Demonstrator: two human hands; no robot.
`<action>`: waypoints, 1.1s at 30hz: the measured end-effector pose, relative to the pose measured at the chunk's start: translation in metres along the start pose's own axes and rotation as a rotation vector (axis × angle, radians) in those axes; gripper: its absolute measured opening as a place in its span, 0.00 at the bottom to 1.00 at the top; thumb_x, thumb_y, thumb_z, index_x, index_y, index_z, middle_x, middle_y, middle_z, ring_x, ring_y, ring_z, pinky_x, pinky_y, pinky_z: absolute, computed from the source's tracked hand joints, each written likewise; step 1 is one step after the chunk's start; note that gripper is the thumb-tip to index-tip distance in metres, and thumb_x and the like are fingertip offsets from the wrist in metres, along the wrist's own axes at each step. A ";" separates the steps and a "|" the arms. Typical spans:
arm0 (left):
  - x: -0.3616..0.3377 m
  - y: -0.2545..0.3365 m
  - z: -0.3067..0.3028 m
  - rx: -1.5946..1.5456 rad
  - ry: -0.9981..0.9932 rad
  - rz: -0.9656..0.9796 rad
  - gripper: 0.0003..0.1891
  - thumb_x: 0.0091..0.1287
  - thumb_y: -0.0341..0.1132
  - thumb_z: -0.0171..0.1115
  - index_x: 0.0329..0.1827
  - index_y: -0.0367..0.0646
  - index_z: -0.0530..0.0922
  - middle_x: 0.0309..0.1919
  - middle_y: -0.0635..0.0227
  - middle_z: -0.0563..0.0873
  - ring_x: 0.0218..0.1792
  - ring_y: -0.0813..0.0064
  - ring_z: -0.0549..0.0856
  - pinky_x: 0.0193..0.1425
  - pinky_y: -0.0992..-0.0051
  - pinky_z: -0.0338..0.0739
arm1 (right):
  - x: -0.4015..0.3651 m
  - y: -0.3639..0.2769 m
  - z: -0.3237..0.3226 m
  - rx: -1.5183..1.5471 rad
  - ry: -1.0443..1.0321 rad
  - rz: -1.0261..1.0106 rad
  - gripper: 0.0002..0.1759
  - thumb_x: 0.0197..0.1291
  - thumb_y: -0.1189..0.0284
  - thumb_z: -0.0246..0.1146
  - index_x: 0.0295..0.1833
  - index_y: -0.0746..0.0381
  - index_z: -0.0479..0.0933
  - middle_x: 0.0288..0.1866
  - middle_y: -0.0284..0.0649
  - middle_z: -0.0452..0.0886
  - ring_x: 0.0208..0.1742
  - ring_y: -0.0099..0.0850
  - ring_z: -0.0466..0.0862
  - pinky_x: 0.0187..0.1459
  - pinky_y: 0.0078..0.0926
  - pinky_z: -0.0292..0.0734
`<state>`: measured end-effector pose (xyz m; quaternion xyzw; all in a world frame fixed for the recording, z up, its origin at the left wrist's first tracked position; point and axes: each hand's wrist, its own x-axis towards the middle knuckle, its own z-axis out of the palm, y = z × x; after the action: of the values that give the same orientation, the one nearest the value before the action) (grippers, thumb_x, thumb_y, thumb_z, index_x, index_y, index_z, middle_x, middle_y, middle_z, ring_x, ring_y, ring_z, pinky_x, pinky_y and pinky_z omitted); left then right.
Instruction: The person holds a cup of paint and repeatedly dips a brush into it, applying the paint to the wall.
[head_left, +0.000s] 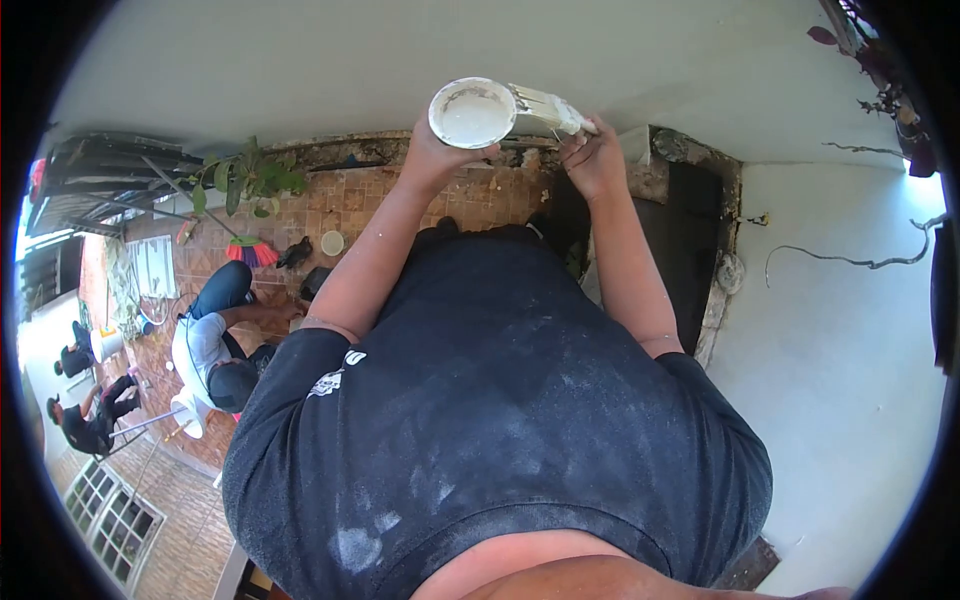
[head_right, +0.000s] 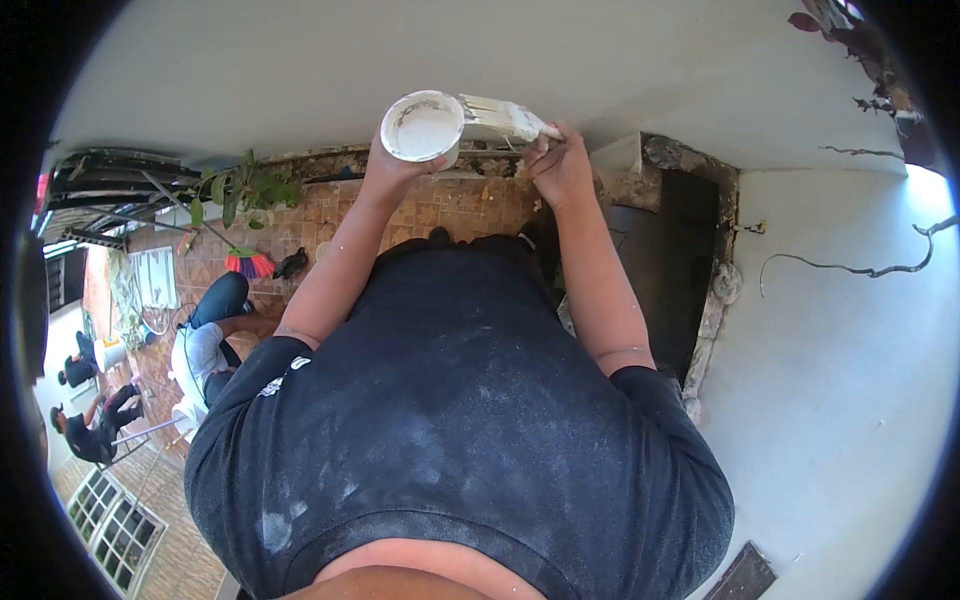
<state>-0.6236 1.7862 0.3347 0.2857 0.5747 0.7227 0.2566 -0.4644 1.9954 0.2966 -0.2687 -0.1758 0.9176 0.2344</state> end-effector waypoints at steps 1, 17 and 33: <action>0.001 0.002 0.001 -0.028 0.007 -0.015 0.40 0.42 0.30 0.83 0.61 0.37 0.72 0.53 0.63 0.83 0.56 0.71 0.81 0.62 0.69 0.75 | 0.004 0.000 -0.009 0.051 0.000 0.010 0.10 0.69 0.66 0.52 0.43 0.63 0.69 0.27 0.40 0.72 0.25 0.30 0.67 0.30 0.28 0.69; 0.000 0.002 0.016 0.010 0.191 -0.054 0.42 0.42 0.30 0.82 0.63 0.38 0.68 0.56 0.63 0.80 0.57 0.69 0.79 0.63 0.69 0.74 | 0.067 -0.239 0.062 -0.487 0.429 -1.462 0.07 0.62 0.76 0.60 0.41 0.67 0.69 0.32 0.44 0.80 0.32 0.26 0.81 0.37 0.25 0.77; 0.012 -0.007 0.056 -0.076 0.201 0.005 0.41 0.44 0.26 0.80 0.64 0.37 0.68 0.55 0.62 0.80 0.57 0.68 0.80 0.63 0.68 0.75 | 0.029 -0.265 0.127 -0.309 0.182 -1.417 0.10 0.64 0.75 0.61 0.32 0.64 0.66 0.22 0.38 0.76 0.20 0.27 0.77 0.26 0.27 0.71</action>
<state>-0.5918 1.8344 0.3394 0.2032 0.5690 0.7696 0.2063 -0.4700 2.2052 0.5044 -0.1957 -0.4146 0.4846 0.7449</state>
